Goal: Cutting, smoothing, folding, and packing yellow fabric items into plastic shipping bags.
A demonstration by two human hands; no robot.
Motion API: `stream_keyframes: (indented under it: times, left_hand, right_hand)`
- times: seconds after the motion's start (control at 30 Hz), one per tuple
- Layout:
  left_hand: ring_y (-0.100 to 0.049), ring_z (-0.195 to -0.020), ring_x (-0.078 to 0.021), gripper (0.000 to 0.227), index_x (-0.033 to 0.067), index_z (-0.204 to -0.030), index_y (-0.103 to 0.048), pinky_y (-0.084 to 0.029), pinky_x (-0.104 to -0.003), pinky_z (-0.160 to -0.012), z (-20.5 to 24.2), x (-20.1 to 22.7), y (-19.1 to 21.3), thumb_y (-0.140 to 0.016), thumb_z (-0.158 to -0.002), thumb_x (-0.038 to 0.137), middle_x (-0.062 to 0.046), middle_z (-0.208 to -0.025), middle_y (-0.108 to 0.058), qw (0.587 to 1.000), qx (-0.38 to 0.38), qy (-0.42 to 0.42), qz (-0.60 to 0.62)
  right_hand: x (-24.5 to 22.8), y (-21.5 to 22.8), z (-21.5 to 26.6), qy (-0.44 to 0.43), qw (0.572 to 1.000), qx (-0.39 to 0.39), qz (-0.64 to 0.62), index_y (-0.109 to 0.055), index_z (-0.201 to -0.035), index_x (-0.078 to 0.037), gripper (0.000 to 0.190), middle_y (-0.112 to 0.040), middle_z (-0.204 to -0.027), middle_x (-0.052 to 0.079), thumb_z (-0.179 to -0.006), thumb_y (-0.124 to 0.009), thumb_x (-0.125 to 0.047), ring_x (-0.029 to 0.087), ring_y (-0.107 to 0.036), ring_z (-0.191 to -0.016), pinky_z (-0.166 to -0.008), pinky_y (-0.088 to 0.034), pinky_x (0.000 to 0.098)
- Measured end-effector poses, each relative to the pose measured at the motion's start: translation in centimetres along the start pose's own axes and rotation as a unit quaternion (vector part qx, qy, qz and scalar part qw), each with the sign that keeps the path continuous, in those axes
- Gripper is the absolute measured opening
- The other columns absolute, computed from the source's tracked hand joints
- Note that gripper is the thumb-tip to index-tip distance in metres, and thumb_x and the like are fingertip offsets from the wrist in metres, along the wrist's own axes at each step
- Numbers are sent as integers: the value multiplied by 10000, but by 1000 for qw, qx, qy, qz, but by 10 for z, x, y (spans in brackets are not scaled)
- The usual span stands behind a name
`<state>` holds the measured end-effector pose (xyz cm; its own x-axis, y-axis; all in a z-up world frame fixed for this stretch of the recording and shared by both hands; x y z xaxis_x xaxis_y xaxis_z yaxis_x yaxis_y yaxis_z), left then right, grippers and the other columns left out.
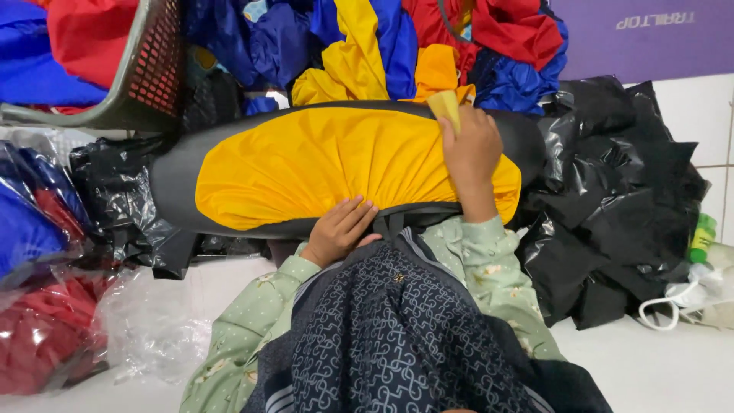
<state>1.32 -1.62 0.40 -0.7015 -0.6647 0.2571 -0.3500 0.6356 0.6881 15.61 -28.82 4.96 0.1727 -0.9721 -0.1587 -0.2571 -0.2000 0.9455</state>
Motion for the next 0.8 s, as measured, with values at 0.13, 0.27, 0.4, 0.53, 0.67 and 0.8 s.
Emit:
stream_keyframes:
  times: [0.13,0.27,0.4,0.53,0.67,0.8]
  left_hand:
    - [-695,-1178,-274,470,126,-1279,-733,-518,-373,-1070,3,2,-3,-742,-917,426,-86,-1235,-738,1000,0,-4,-7]
    - [-695,-1179,-265,411,133,-1263,-741,-510,-378,-1084,-4,-1,-5,-723,-946,393,-71,-1222,-742,1000,-2,-9,-20]
    - [-701,-1163,-255,364,136,-1239,-751,-513,-361,-1076,-6,0,-2,-708,-959,363,-59,-1194,-749,1000,-7,2,-21]
    - [-698,-1163,-250,356,138,-1232,-753,-512,-359,-1077,-9,2,1,-713,-953,356,-52,-1196,-746,1000,-8,5,-17]
    - [-692,-1110,-275,320,121,-1075,-776,-537,-387,-1008,-30,6,2,-781,-898,388,-69,-1163,-735,999,-13,43,-5]
    - [-655,-1151,-354,257,91,-855,-743,-525,-459,-975,-64,8,-13,-790,-894,340,-112,-1245,-692,997,-31,33,55]
  right_hand:
    - [-52,40,55,63,980,-66,-174,-726,-1003,-102,382,-692,-867,108,-957,-772,-478,343,-716,-886,-784,-584,413]
    - [8,35,80,37,997,-60,-25,-748,-993,-155,402,-689,-804,59,-904,-772,-546,301,-712,-824,-702,-585,429]
    - [102,60,99,-159,969,147,118,-655,-902,-191,408,-537,-740,-20,-990,-856,-536,232,-600,-759,-691,-503,310]
    - [126,74,139,-183,963,87,-175,-643,-979,-40,299,-575,-883,91,-1129,-778,-261,295,-603,-880,-843,-488,368]
    - [132,66,170,-178,870,-97,-450,-670,-1121,70,256,-478,-1481,241,-968,-723,-127,388,-444,-1410,-1187,-296,537]
    - [113,61,176,-190,835,-193,-479,-727,-1132,58,304,-543,-1397,228,-901,-781,-133,356,-516,-1311,-1129,-357,549]
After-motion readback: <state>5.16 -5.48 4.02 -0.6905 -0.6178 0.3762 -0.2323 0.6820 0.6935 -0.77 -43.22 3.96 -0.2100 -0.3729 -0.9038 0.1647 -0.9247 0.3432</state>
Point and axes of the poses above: each hand's wrist, its own z-axis away from the middle knuckle, its own y-axis out of the back of the hand, x = y × z, the point moved 1 cm from there along -z, towards the middle knuckle
